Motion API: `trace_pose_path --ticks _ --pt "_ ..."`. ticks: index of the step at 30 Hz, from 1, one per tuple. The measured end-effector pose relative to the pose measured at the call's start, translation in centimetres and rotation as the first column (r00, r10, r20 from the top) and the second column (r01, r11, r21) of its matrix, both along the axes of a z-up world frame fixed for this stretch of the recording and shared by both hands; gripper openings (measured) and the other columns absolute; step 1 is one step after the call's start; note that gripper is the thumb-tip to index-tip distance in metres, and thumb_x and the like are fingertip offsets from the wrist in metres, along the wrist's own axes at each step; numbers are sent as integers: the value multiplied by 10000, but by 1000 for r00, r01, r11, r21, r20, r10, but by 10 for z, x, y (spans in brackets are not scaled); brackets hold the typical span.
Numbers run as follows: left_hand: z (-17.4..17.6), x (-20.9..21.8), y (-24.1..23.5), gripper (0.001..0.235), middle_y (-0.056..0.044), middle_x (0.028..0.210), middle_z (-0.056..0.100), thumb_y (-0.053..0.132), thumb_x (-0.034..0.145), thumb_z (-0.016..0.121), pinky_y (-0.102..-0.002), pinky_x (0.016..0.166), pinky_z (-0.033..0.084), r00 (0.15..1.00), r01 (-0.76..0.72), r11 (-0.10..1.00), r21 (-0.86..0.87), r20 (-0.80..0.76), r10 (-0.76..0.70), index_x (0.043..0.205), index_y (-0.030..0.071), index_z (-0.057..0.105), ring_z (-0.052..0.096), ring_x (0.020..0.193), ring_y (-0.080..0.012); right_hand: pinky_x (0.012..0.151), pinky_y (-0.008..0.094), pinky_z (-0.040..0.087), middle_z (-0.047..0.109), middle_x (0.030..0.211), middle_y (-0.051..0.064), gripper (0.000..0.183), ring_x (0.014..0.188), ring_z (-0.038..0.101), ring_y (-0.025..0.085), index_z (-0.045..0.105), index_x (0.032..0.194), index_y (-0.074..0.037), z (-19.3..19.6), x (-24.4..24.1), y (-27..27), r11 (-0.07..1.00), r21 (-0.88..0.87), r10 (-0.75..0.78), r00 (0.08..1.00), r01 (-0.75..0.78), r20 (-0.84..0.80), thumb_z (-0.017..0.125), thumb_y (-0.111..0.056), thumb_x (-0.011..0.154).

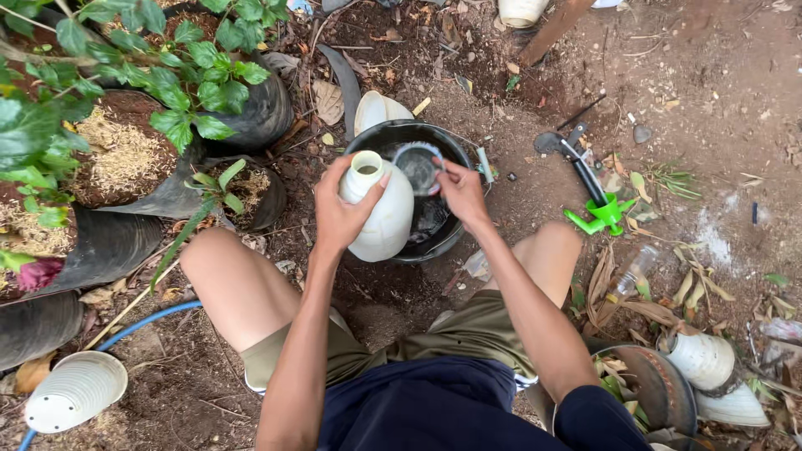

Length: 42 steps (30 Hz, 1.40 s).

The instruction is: The person fills a white sprayer bottle with water from a bucket using a small plastic cup. After pouring several cups of water into the bottle, they attach the green pump mechanism to the top of the bottle.

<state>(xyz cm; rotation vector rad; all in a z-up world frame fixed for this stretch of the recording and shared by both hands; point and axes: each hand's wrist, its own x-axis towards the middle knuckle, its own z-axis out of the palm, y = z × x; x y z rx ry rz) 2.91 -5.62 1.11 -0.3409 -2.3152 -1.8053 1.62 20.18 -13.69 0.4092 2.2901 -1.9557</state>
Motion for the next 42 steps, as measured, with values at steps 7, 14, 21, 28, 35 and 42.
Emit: trace_pose_path --ticks 7,14,21,28,35,42 --pt "-8 1 0 361 -122 1038 772 186 881 831 -326 898 572 1000 19 994 108 23 -21 1147 -14 691 732 965 -168 587 213 394 672 868 -15 343 691 502 20 694 1362 -13 82 -1 3 993 17 -106 966 114 -237 609 -61 1033" --pt "-1 3 8 397 -120 1043 775 221 867 828 -334 895 581 997 34 992 118 71 -43 1164 -10 702 746 965 -182 562 212 404 670 851 -67 318 674 496 5 681 1314 6 166 0 -15 989 79 -86 915 127 -395 570 -98 1035" --pt "4 11 24 452 -173 1089 751 237 835 846 -384 947 548 997 52 999 -12 -64 -53 1183 -15 704 738 1011 -267 544 239 368 564 732 -54 302 647 446 16 718 1271 20 195 -1 -36 916 309 -70 859 257 -506 588 -105 1028" --pt "4 11 42 471 -164 1153 751 301 835 845 -423 1026 470 989 93 987 -135 -106 -107 1171 -3 717 693 1107 -323 584 274 454 631 731 91 259 641 539 64 713 1238 22 199 -2 -29 832 440 0 792 339 -611 617 -50 1009" --pt "1 10 51 500 -175 1162 745 300 823 845 -426 1011 469 985 114 980 -163 -108 -133 1191 -11 708 687 1103 -336 691 353 531 710 907 171 258 752 680 228 715 1230 8 191 4 -18 771 528 152 702 357 -696 615 14 993" --pt "0 11 55 503 -182 1153 748 309 822 858 -435 1022 464 981 90 978 -186 -152 -119 1175 -19 717 690 1106 -347 674 377 493 675 862 152 266 722 608 248 705 1245 0 188 11 -16 751 548 186 677 369 -712 636 44 992"
